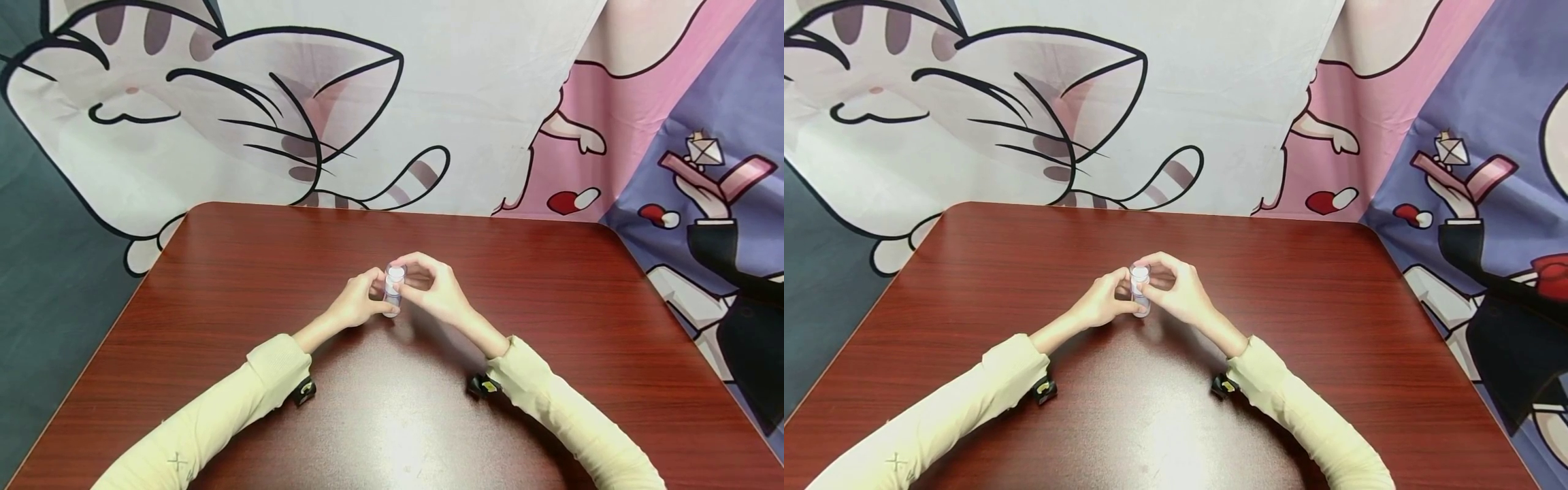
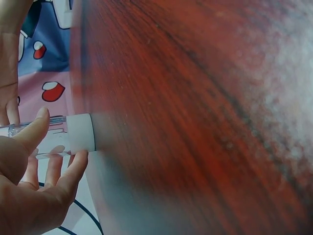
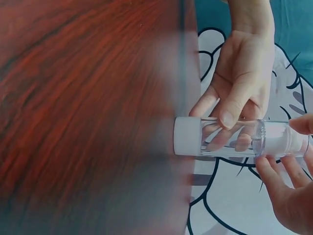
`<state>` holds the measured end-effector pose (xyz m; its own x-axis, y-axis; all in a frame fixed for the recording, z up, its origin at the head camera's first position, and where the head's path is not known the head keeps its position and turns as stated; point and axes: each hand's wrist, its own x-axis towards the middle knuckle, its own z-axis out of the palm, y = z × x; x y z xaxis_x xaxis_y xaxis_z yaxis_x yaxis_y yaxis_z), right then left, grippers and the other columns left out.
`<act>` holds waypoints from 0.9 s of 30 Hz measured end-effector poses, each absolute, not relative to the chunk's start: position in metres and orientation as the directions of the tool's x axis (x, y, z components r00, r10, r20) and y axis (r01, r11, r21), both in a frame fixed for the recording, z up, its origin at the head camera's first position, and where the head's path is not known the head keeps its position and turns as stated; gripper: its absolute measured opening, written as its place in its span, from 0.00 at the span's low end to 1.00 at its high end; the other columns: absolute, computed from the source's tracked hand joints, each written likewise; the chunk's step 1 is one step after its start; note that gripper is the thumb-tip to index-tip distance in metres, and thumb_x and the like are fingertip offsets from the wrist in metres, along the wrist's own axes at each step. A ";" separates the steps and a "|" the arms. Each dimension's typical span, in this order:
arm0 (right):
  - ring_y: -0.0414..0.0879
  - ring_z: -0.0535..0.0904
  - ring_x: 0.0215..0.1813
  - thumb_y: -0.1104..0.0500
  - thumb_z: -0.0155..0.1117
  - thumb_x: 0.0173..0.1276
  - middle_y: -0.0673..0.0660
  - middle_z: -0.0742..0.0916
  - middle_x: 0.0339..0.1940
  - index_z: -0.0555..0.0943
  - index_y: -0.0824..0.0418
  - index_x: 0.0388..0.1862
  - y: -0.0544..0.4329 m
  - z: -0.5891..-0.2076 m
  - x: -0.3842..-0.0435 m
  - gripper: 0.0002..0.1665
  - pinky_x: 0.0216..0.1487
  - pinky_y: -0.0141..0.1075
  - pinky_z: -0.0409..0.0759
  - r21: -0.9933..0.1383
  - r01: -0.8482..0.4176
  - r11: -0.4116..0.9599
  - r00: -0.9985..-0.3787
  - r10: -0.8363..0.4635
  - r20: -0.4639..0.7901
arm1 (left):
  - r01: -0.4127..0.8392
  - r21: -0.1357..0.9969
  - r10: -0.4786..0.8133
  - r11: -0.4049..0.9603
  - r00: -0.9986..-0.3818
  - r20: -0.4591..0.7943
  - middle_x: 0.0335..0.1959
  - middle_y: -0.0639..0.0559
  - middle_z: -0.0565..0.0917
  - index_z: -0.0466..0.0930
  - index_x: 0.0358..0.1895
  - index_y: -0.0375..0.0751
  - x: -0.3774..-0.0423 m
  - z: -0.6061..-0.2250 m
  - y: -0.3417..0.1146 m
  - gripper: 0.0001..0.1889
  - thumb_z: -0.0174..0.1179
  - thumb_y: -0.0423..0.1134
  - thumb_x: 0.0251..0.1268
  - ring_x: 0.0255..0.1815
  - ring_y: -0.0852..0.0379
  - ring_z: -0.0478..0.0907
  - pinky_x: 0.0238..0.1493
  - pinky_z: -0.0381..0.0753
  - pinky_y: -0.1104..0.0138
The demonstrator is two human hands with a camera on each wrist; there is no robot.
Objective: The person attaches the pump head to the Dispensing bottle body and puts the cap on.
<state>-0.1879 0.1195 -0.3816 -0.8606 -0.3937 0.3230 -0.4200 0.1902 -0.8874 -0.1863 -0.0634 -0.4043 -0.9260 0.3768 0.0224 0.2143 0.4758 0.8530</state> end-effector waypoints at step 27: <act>0.52 0.85 0.46 0.71 0.68 0.58 0.67 0.86 0.45 0.79 0.68 0.48 0.118 -0.382 -0.190 0.18 0.52 0.41 0.82 -0.912 -0.374 0.169 -0.870 -0.406 0.281 | 0.201 0.845 0.354 0.495 -0.935 0.015 0.43 0.43 0.85 0.73 0.46 0.36 -0.189 -0.409 -0.064 0.21 0.73 0.35 0.50 0.43 0.50 0.84 0.46 0.81 0.61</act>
<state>-0.1902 0.1178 -0.3820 -0.8696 -0.4062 0.2808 -0.3736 0.1693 -0.9120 -0.1890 -0.0637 -0.4094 -0.9351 0.3541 0.0147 0.2009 0.4954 0.8451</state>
